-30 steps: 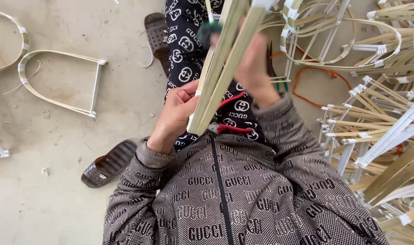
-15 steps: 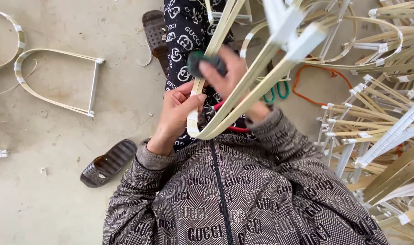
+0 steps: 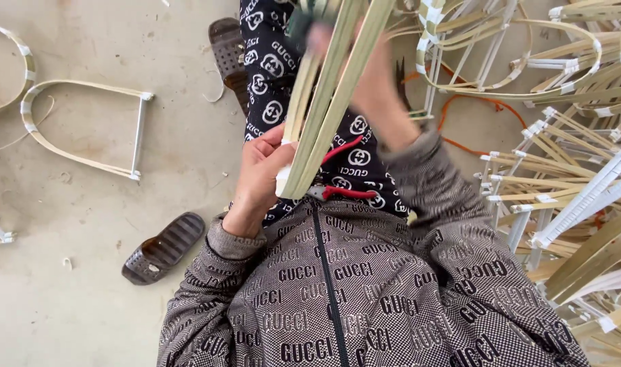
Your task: Assemble and secure curved furniture frames using pliers and binding material.
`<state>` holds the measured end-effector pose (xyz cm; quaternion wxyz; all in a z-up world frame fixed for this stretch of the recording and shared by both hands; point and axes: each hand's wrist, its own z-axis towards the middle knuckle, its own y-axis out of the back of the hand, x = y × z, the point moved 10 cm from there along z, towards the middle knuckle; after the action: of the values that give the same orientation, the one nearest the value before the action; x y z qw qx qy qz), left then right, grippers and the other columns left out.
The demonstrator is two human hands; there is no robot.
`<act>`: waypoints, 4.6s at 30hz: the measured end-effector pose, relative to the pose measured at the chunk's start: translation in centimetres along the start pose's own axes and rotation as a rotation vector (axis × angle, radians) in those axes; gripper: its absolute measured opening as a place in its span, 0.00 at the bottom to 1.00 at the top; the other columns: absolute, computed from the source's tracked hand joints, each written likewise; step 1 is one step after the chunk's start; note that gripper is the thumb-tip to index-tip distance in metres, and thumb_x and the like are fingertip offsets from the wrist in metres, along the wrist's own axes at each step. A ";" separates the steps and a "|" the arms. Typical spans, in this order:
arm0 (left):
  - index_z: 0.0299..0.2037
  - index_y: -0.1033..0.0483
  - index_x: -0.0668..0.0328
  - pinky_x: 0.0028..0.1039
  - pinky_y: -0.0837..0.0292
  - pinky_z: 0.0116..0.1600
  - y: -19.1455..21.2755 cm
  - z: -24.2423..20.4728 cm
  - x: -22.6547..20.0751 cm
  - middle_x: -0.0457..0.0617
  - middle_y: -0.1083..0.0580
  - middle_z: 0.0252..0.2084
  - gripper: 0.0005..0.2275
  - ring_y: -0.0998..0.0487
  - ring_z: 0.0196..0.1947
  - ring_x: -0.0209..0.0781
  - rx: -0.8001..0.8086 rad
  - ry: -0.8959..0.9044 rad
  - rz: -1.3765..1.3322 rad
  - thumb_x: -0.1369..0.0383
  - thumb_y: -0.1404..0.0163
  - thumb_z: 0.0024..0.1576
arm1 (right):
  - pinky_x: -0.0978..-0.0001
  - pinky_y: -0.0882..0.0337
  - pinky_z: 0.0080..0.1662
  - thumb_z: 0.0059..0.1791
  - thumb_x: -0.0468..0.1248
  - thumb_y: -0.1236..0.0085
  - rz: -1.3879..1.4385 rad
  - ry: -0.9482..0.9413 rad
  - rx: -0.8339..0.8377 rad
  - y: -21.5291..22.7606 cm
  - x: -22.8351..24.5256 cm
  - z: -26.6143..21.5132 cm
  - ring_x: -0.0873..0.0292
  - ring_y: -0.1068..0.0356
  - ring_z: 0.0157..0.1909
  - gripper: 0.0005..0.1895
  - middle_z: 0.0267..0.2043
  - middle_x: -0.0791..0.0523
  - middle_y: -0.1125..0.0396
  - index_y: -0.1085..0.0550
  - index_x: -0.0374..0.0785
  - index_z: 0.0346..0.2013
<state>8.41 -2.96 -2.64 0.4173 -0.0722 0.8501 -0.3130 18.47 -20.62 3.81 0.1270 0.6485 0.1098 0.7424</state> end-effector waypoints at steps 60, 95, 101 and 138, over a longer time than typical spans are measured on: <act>0.58 0.23 0.69 0.22 0.38 0.24 2.3 -0.7 2.1 0.51 0.25 0.24 0.19 0.29 0.19 0.33 -0.138 -0.023 0.558 0.75 0.45 0.55 | 0.78 0.34 0.27 0.57 0.39 0.46 0.282 0.111 -0.189 0.5 -2.5 -2.2 0.70 0.36 0.26 0.15 0.33 0.58 0.28 0.24 0.32 0.53; 0.56 0.28 0.70 0.21 0.35 0.30 -4.0 -6.7 -14.1 0.49 0.27 0.32 0.11 0.29 0.24 0.32 0.022 -0.950 0.081 0.67 0.50 0.72 | 0.74 0.24 0.49 0.53 0.38 0.32 0.677 -0.103 -0.147 1.8 3.6 -3.8 0.67 0.26 0.47 0.25 0.50 0.57 0.27 0.29 0.34 0.61; 0.55 0.28 0.70 0.18 0.33 0.33 -6.5 -7.5 -12.4 0.47 0.26 0.35 0.12 0.29 0.27 0.29 0.140 -0.827 0.198 0.67 0.50 0.71 | 0.74 0.24 0.44 0.51 0.37 0.31 0.309 -0.075 -0.022 -1.7 -0.4 -3.0 0.67 0.26 0.43 0.19 0.44 0.59 0.25 0.25 0.34 0.54; 0.56 0.26 0.73 0.18 0.36 0.27 -5.4 -8.7 -12.4 0.44 0.26 0.32 0.15 0.31 0.23 0.27 0.001 -0.878 0.252 0.65 0.49 0.70 | 0.60 0.38 0.36 0.62 0.34 0.44 -0.397 0.436 -0.423 8.5 3.8 3.3 0.55 0.41 0.33 0.15 0.31 0.49 0.41 0.36 0.28 0.36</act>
<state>8.98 1.59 12.78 0.7730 -0.0937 0.5948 -0.1998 20.90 -27.41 10.56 0.3737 0.4002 0.1020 0.8305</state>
